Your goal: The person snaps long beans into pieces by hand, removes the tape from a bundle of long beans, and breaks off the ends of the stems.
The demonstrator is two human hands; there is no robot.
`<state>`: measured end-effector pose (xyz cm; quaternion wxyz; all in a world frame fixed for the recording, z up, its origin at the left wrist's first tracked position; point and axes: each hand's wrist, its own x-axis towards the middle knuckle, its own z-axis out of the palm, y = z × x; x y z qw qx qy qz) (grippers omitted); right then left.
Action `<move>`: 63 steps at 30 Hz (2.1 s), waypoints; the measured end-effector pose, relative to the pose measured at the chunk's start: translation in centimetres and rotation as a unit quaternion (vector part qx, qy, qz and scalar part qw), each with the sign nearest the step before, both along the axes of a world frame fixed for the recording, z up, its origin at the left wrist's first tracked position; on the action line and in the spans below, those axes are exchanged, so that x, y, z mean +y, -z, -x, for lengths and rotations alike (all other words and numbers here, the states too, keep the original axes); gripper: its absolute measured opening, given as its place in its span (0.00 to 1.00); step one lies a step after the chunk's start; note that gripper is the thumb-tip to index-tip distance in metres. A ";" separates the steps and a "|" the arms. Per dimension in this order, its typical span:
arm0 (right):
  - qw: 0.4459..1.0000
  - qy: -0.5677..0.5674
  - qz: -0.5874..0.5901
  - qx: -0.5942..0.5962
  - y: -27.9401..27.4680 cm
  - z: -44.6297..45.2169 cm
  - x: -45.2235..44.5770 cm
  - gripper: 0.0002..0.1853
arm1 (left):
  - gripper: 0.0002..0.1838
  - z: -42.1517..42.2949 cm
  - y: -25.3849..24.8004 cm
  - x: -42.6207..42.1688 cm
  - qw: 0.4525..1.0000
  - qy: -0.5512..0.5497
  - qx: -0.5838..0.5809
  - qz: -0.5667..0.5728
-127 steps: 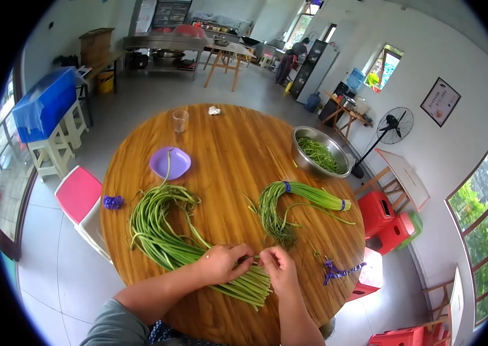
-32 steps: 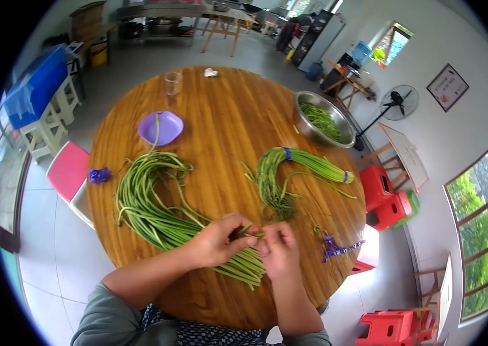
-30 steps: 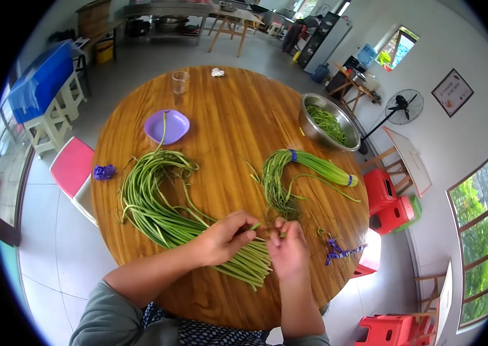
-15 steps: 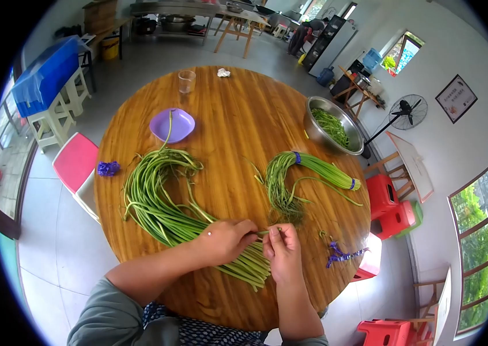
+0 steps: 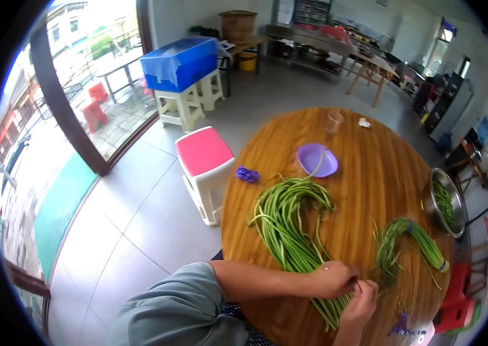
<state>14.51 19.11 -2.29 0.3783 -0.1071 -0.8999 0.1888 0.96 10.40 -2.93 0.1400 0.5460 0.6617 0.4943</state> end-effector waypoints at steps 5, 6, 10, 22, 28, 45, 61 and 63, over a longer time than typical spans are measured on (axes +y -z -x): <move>0.947 0.042 0.308 0.086 -0.2 -0.5 0.7 0.07 | 0.08 -0.1 0.0 0.2 0.995 0.045 -0.007 -0.084; 0.894 0.016 0.434 0.112 -0.9 -0.5 0.5 0.09 | 0.08 -0.2 0.4 0.5 0.995 0.044 -0.008 -0.084; 0.907 0.032 0.412 0.078 0.0 -0.5 0.8 0.08 | 0.10 -0.1 1.3 0.7 0.977 0.036 0.166 -0.127; 0.749 -0.060 0.659 0.038 -1.4 -1.5 1.3 0.07 | 0.07 3.1 -0.7 0.4 0.974 -0.142 0.150 -0.095; 0.605 -0.144 0.778 0.091 -1.6 -0.7 1.4 0.09 | 0.10 3.2 -2.2 -0.1 0.973 -0.093 0.142 -0.155; 0.709 -0.211 0.672 0.043 -0.4 -1.5 1.1 0.03 | 0.08 2.3 -0.9 0.2 0.917 0.079 -0.386 -0.070; 0.564 -0.028 0.746 0.353 -0.2 -4.0 6.6 0.04 | 0.13 3.4 -2.0 0.1 0.986 -0.011 0.047 -0.162; 0.614 -0.022 0.714 0.335 -0.1 -3.6 6.2 0.03 | 0.13 3.0 -2.8 -0.6 0.992 -0.011 0.040 -0.119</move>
